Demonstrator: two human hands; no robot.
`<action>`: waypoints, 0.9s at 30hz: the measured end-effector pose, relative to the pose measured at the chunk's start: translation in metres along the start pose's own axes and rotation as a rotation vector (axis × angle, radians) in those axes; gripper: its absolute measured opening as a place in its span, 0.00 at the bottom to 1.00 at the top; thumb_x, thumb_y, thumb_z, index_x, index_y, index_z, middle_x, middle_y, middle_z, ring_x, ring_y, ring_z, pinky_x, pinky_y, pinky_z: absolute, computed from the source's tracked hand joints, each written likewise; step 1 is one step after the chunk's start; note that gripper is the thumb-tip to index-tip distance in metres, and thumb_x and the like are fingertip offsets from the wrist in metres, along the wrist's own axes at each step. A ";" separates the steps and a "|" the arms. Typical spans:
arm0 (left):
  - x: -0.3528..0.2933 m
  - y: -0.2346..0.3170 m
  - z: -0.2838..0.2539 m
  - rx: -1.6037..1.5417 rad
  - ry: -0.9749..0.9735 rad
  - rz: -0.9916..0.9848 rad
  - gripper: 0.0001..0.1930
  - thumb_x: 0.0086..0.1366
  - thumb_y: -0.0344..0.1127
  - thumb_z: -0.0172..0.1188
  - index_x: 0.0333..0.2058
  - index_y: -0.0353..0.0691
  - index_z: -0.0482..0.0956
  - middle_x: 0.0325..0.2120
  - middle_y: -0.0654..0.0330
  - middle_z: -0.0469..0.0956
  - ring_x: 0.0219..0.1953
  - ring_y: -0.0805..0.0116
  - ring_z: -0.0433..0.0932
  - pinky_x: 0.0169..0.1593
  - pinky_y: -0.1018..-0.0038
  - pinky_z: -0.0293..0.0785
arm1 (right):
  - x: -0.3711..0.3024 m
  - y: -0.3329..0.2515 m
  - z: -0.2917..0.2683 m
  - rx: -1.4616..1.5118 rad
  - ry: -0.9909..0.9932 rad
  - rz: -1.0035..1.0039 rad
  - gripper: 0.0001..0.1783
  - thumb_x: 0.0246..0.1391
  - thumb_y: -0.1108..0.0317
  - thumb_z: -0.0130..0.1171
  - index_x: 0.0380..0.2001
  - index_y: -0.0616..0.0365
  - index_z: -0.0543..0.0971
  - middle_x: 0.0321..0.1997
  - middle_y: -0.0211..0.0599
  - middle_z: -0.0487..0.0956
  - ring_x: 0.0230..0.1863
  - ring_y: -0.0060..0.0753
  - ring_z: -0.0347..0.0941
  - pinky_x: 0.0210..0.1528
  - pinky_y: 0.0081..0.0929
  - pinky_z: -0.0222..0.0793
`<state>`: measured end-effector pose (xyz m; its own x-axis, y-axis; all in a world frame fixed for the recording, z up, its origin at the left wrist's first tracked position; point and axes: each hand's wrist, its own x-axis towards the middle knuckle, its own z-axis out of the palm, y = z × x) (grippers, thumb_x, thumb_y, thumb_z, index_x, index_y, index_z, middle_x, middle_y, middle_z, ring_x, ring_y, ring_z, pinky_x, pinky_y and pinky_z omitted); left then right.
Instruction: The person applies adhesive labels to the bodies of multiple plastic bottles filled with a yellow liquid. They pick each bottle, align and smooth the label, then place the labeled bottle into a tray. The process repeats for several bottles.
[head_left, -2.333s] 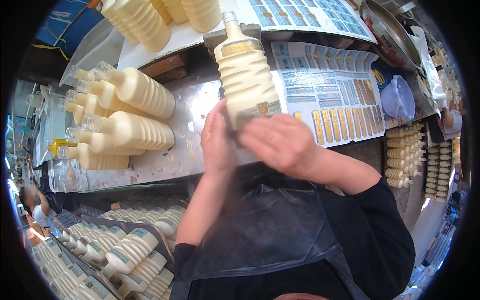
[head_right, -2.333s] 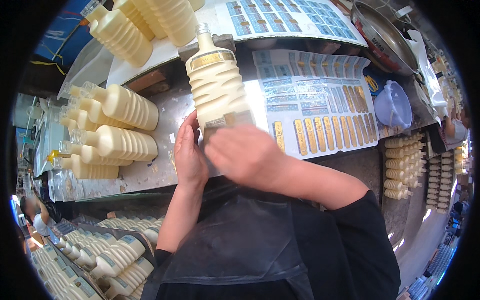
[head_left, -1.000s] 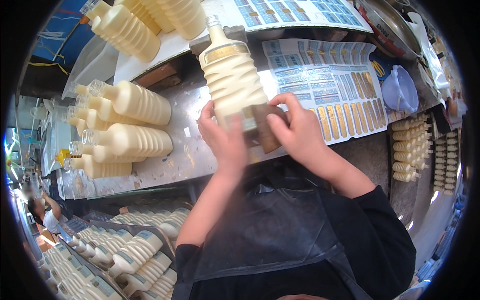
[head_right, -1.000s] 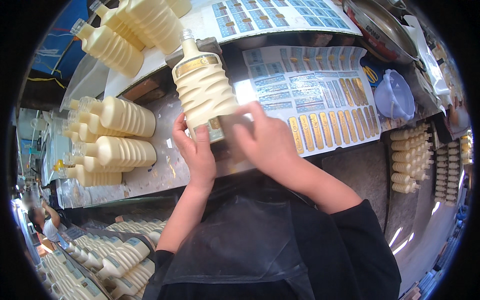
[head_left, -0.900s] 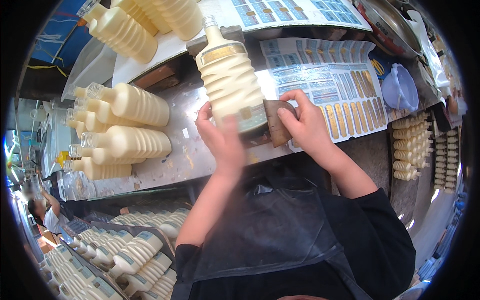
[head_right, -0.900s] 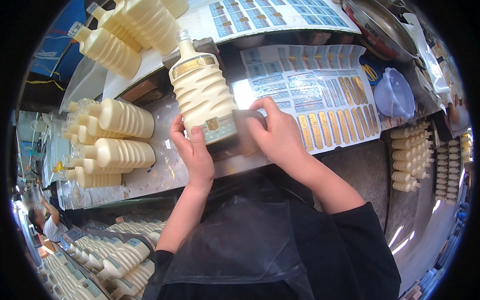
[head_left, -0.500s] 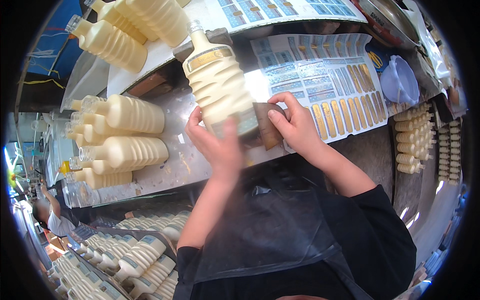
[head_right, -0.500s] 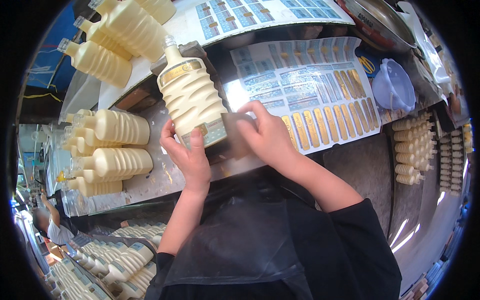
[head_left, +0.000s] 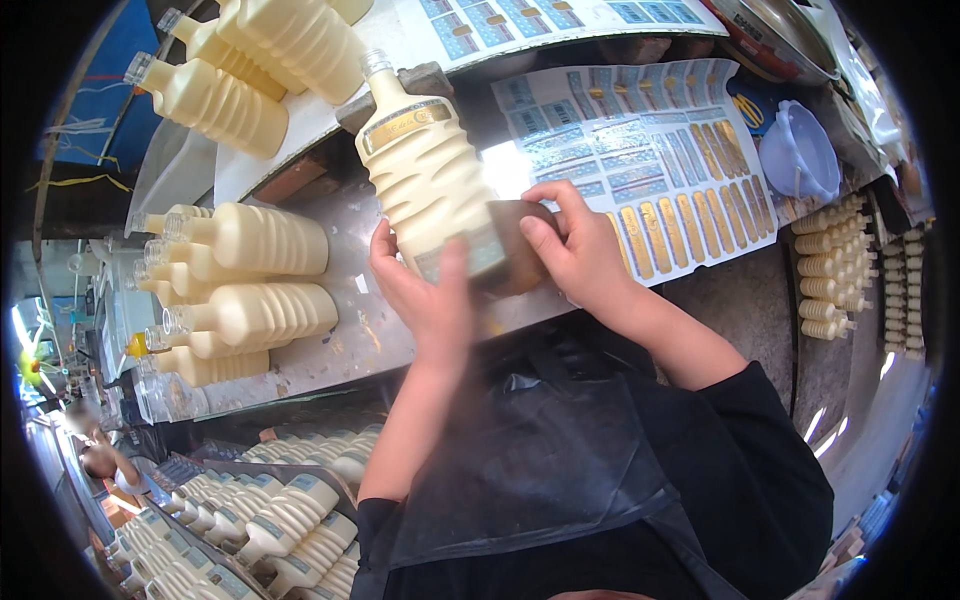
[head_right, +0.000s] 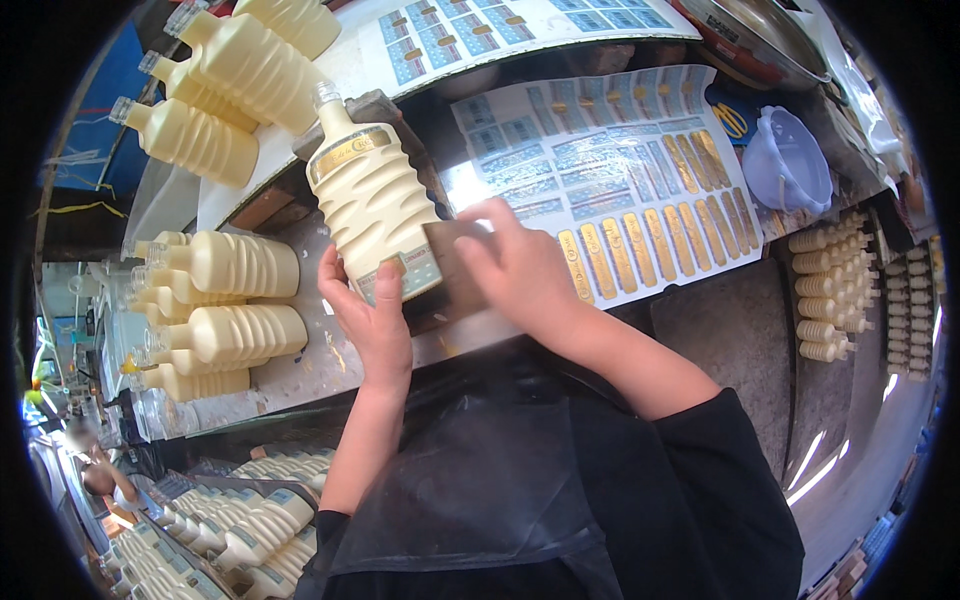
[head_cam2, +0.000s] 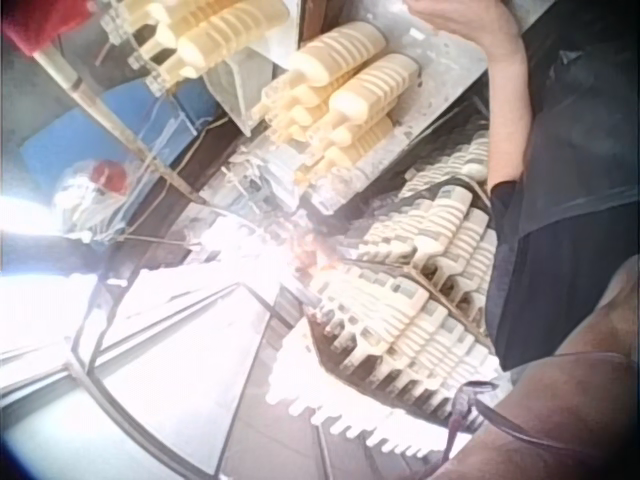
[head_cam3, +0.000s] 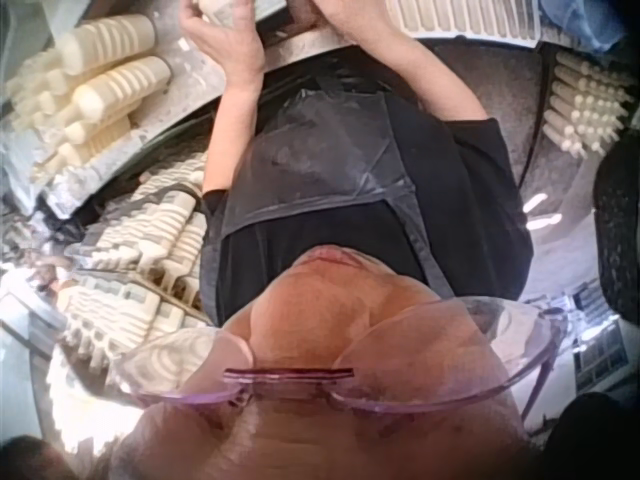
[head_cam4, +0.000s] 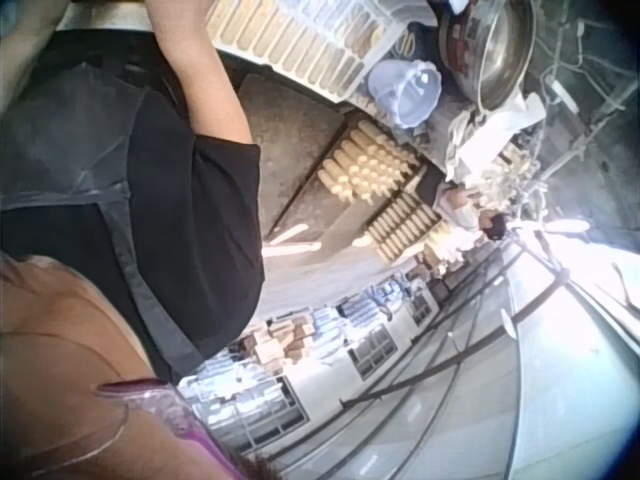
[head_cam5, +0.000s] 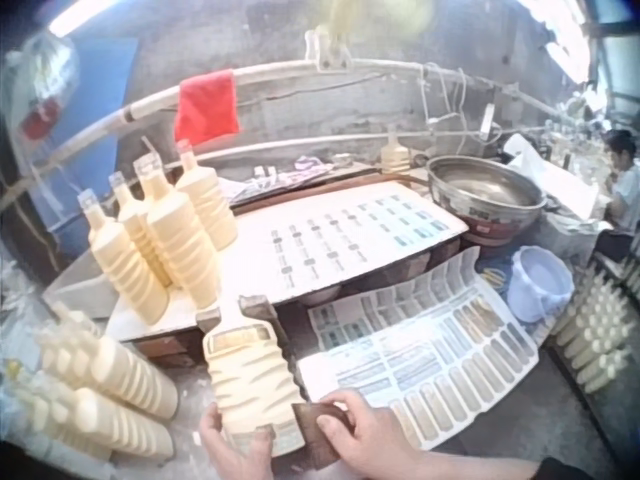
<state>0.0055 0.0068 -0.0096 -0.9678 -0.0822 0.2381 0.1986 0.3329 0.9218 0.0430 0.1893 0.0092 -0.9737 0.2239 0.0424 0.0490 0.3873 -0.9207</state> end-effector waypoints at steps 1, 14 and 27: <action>0.001 -0.004 0.000 -0.004 0.002 0.021 0.42 0.63 0.46 0.66 0.66 0.26 0.58 0.61 0.41 0.63 0.64 0.48 0.65 0.69 0.55 0.59 | 0.002 0.006 0.000 -0.002 0.005 0.046 0.15 0.64 0.58 0.59 0.50 0.50 0.75 0.20 0.48 0.78 0.27 0.58 0.79 0.32 0.48 0.71; -0.002 -0.013 -0.007 -0.286 -0.081 0.019 0.32 0.77 0.43 0.50 0.70 0.28 0.54 0.68 0.43 0.59 0.69 0.56 0.61 0.72 0.61 0.54 | 0.021 0.003 0.009 0.086 0.036 -0.358 0.14 0.66 0.73 0.59 0.54 0.58 0.77 0.43 0.37 0.81 0.45 0.25 0.79 0.48 0.24 0.74; 0.001 -0.024 -0.022 -0.600 -0.186 -0.207 0.30 0.76 0.37 0.54 0.70 0.32 0.57 0.67 0.50 0.64 0.67 0.62 0.64 0.71 0.65 0.58 | -0.021 0.008 0.020 -0.114 0.196 -0.868 0.20 0.43 0.84 0.72 0.41 0.58 0.80 0.44 0.44 0.87 0.40 0.41 0.86 0.41 0.33 0.81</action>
<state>0.0033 -0.0222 -0.0249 -0.9952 0.0931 0.0305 0.0055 -0.2578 0.9662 0.0599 0.1700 -0.0071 -0.6231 -0.0451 0.7808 -0.6552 0.5753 -0.4896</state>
